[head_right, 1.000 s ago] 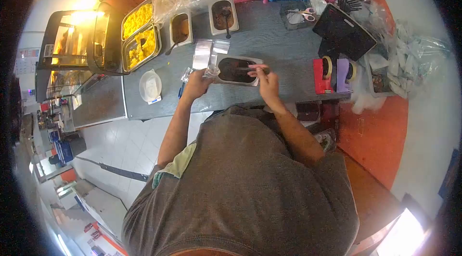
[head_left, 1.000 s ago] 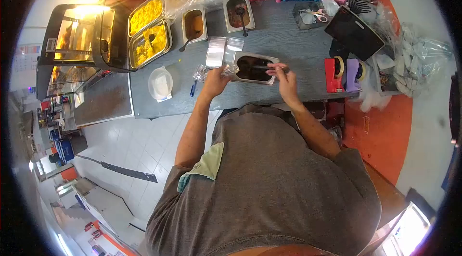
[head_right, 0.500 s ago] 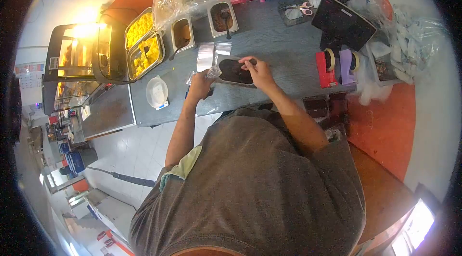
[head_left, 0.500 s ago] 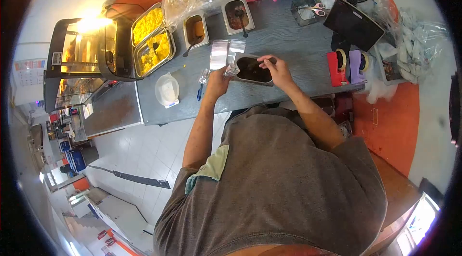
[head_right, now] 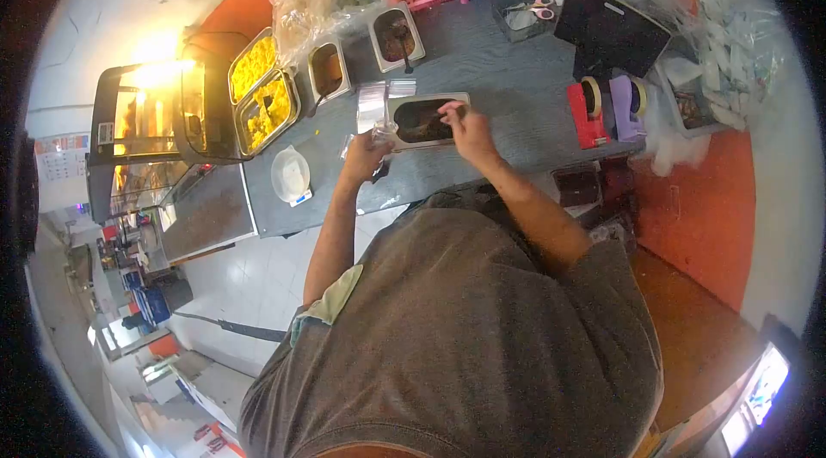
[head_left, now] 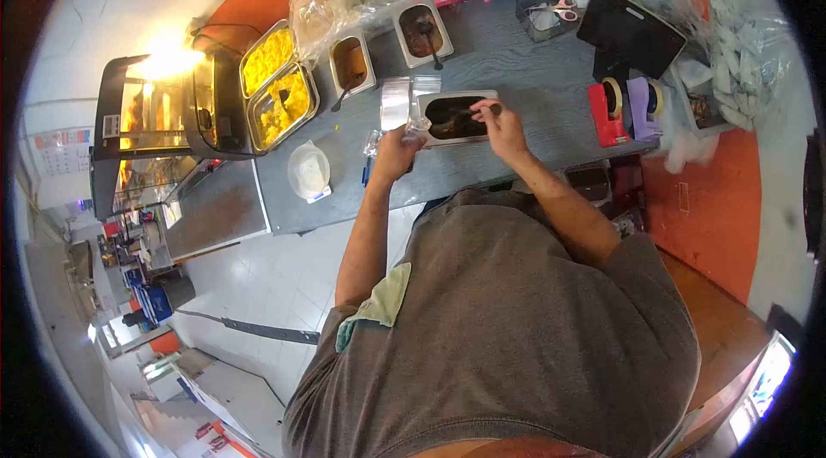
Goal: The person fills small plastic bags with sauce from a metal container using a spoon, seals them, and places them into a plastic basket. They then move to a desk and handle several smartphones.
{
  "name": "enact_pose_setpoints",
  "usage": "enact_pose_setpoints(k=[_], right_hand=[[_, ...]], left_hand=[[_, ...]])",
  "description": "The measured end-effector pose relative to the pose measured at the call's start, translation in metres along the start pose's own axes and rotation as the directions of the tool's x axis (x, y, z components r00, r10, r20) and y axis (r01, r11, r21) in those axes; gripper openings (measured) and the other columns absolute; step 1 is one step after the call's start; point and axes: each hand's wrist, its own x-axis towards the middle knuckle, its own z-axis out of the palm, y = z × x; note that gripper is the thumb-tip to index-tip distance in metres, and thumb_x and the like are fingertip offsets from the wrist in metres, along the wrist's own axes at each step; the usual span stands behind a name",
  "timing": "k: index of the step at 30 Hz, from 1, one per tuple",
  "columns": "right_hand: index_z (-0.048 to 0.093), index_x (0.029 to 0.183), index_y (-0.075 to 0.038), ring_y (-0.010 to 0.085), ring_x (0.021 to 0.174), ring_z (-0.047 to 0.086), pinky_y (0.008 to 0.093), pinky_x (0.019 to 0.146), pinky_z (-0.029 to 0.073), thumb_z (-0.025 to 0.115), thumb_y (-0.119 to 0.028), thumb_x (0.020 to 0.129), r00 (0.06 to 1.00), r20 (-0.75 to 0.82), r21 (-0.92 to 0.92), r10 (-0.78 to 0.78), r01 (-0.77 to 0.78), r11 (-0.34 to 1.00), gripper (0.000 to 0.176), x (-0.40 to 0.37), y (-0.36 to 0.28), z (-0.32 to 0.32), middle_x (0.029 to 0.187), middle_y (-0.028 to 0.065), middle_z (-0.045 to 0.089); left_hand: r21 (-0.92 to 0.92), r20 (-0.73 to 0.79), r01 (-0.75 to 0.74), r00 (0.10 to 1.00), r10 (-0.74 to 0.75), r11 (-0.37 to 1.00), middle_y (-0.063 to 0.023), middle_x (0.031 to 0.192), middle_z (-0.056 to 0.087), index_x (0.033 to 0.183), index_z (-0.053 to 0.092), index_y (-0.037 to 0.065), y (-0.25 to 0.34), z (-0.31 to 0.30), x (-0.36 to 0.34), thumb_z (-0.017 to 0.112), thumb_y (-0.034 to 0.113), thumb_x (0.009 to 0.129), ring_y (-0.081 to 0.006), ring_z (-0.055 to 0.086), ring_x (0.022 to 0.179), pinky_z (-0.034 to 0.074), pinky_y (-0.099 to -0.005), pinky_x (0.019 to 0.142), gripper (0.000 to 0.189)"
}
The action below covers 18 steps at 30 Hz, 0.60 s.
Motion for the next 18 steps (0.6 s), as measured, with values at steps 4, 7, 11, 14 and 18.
enact_pose_setpoints(k=[4, 7, 11, 14, 18], right_hand=[[0.060, 0.097, -0.001, 0.0170, 0.076, 0.067, 0.0283, 0.068, 0.051, 0.043, -0.015, 0.098, 0.989, -0.087, -0.215, 0.119, -0.135, 0.967, 0.022, -0.012, 0.008, -0.038, 0.089, 0.0117, 0.067], [0.060, 0.096, 0.000, 0.0168, 0.076, 0.067, 0.0289, 0.067, 0.051, 0.043, -0.015, 0.098, 0.991, -0.109, 0.065, 0.072, -0.066, 0.996, 0.023, -0.012, -0.003, -0.025, 0.087, 0.0110, 0.067], [0.060, 0.096, 0.001, 0.0170, 0.075, 0.066, 0.0294, 0.067, 0.052, 0.043, -0.014, 0.098, 0.999, -0.032, 0.105, 0.037, -0.033, 0.994, 0.022, -0.007, -0.015, -0.007, 0.085, 0.0092, 0.066], [0.059, 0.095, 0.001, 0.0166, 0.075, 0.066, 0.0284, 0.069, 0.052, 0.043, -0.013, 0.098, 0.999, -0.019, -0.099, 0.047, -0.048, 0.994, 0.021, -0.009, -0.007, -0.028, 0.086, 0.0082, 0.066], [0.059, 0.094, 0.001, 0.0159, 0.076, 0.065, 0.0279, 0.070, 0.051, 0.044, -0.012, 0.098, 0.992, -0.066, -0.011, 0.107, -0.108, 0.994, 0.020, -0.009, -0.014, -0.036, 0.089, 0.0080, 0.066]], left_hand=[[0.006, -0.063, -0.186, 0.981, 0.186, 0.983, -0.0211, 0.082, 0.067, 0.103, 0.065, 0.002, -0.009, 0.005, 0.001, 0.069, 0.021, 0.079, -0.0336, 0.066, 0.078, 0.049, -0.0401, 0.070, 0.031], [0.020, -0.098, -0.221, 0.970, 0.222, 0.975, -0.0213, 0.083, 0.067, 0.102, 0.065, 0.000, 0.002, 0.011, 0.002, 0.070, 0.023, 0.078, -0.0337, 0.066, 0.077, 0.049, -0.0397, 0.070, 0.033], [0.052, -0.031, -0.203, 0.978, 0.205, 0.978, -0.0187, 0.085, 0.068, 0.099, 0.065, -0.002, 0.016, 0.010, 0.002, 0.070, 0.023, 0.078, -0.0279, 0.065, 0.079, 0.048, -0.0374, 0.073, 0.034], [0.007, -0.074, -0.258, 0.963, 0.258, 0.966, -0.0224, 0.085, 0.067, 0.097, 0.064, -0.004, 0.008, 0.011, 0.007, 0.071, 0.024, 0.077, -0.0328, 0.066, 0.079, 0.049, -0.0392, 0.071, 0.035], [-0.010, -0.119, -0.283, 0.953, 0.280, 0.959, -0.0205, 0.084, 0.068, 0.096, 0.064, -0.006, 0.005, 0.012, 0.004, 0.071, 0.021, 0.078, -0.0299, 0.067, 0.076, 0.049, -0.0386, 0.070, 0.034]])
